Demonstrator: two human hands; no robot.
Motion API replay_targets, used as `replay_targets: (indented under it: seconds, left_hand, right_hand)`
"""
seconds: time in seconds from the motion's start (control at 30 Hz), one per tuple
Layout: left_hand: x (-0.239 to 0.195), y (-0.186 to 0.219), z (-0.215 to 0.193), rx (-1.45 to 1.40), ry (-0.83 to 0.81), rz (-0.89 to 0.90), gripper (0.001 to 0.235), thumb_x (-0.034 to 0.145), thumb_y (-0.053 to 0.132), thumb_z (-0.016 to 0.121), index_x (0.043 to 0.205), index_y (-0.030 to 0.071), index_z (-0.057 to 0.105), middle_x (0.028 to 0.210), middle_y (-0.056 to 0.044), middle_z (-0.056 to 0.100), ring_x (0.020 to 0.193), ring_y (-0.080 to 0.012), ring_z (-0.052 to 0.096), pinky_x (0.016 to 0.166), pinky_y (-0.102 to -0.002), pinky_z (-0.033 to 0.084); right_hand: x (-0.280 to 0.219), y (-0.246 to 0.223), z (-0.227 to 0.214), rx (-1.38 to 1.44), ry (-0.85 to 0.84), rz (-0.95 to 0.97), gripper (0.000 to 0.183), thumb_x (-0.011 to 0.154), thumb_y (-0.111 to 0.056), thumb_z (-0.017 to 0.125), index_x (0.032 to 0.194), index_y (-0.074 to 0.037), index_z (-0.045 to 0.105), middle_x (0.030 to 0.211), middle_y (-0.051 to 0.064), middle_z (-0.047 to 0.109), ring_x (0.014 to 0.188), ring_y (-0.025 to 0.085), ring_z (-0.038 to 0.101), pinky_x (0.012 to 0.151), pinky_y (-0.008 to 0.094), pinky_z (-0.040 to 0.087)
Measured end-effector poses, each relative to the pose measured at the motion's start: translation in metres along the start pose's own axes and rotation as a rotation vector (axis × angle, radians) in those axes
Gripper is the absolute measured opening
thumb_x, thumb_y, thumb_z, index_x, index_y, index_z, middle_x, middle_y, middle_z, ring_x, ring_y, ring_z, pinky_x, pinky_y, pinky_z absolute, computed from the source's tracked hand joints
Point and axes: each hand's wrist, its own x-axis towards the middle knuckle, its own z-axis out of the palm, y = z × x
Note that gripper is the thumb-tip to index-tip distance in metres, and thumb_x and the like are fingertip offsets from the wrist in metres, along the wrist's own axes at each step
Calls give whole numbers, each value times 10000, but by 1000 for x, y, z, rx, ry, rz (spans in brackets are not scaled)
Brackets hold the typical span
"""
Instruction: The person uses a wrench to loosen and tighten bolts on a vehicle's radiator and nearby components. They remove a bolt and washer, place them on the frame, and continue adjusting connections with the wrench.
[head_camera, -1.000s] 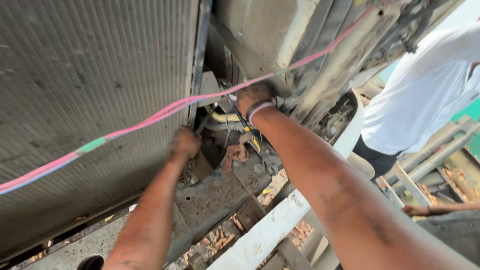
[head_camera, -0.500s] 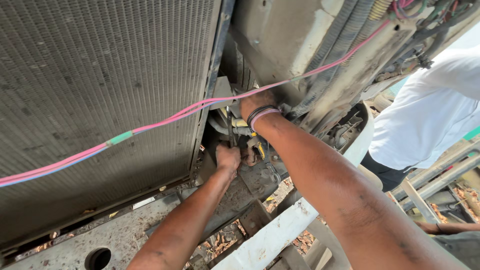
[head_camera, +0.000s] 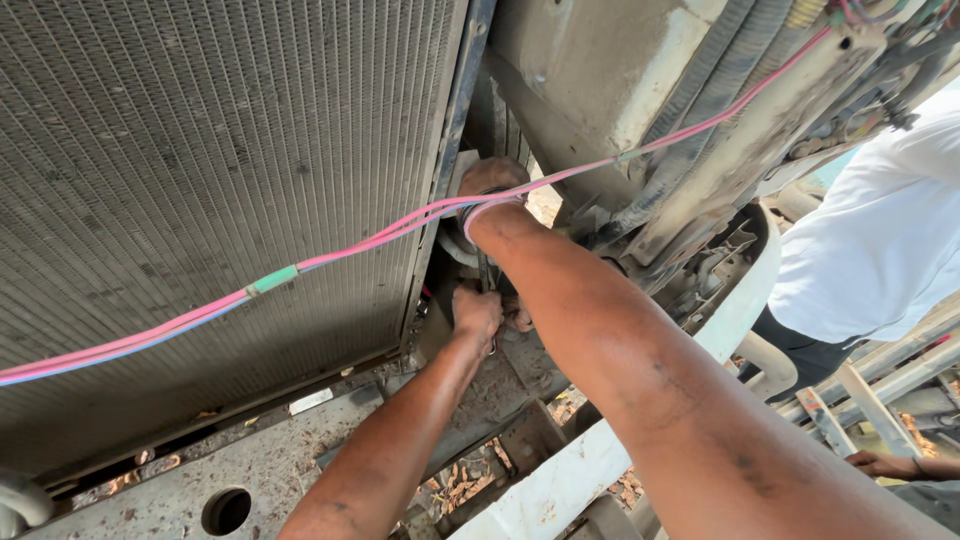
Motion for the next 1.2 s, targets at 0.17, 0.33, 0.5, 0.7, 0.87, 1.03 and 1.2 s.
replay_targets:
  seconds: [0.17, 0.33, 0.5, 0.7, 0.87, 1.03, 1.2]
  left_hand:
    - [6, -10, -3, 183, -25, -88, 130, 809, -6, 581, 784, -65, 694, 661, -163, 699, 475, -255, 655, 359, -424, 460]
    - [55, -22, -32, 734, -33, 233, 232, 761, 129, 711, 750, -102, 709, 731, -278, 711, 663, -386, 724, 596, -465, 568]
    - [100, 40, -109, 1224, -77, 429, 472, 768, 396, 830, 966, -13, 702, 959, -253, 717, 899, -425, 703, 747, -509, 568]
    - [52, 99, -118, 1442, -44, 183, 518, 913, 505, 714, 1191, 69, 735, 1200, -224, 723, 1129, -374, 698, 956, -475, 563]
    - [51, 66, -106, 1400, 37, 274, 470, 950, 434, 668, 1156, 13, 695, 1172, -255, 703, 1128, -414, 681, 950, -495, 561]
    - [75, -2, -64, 1138, -32, 102, 531, 856, 320, 702, 1217, -57, 604, 1125, -269, 701, 1026, -421, 712, 814, -525, 593]
    - [49, -34, -12, 735, 41, -35, 251, 759, 131, 640, 861, -90, 702, 849, -272, 728, 801, -362, 762, 685, -472, 610]
  right_hand:
    - [-14, 15, 18, 210, 50, -84, 178, 921, -167, 631, 973, -98, 786, 965, 130, 765, 913, 290, 760, 683, 417, 593]
    - [-14, 20, 27, 302, 133, -68, 216, 910, -135, 583, 973, -94, 785, 989, 149, 763, 943, 320, 738, 732, 431, 586]
    - [-17, 29, 63, 287, 247, -151, 223, 871, -151, 578, 944, -98, 782, 970, 169, 763, 944, 342, 724, 770, 458, 564]
    - [-32, 70, 105, 437, 258, -119, 238, 890, -173, 551, 854, -104, 777, 920, 189, 758, 878, 351, 735, 785, 505, 564]
    - [-37, 68, 96, 456, 293, -76, 226, 867, -183, 562, 839, -107, 773, 913, 182, 762, 868, 347, 736, 765, 504, 569]
    - [-44, 85, 77, 399, 190, -69, 246, 892, -171, 542, 928, -99, 775, 968, 171, 765, 919, 331, 744, 756, 501, 580]
    - [-42, 80, 62, 457, 91, -37, 279, 913, -208, 537, 979, -99, 785, 1056, 182, 754, 999, 343, 728, 833, 502, 568]
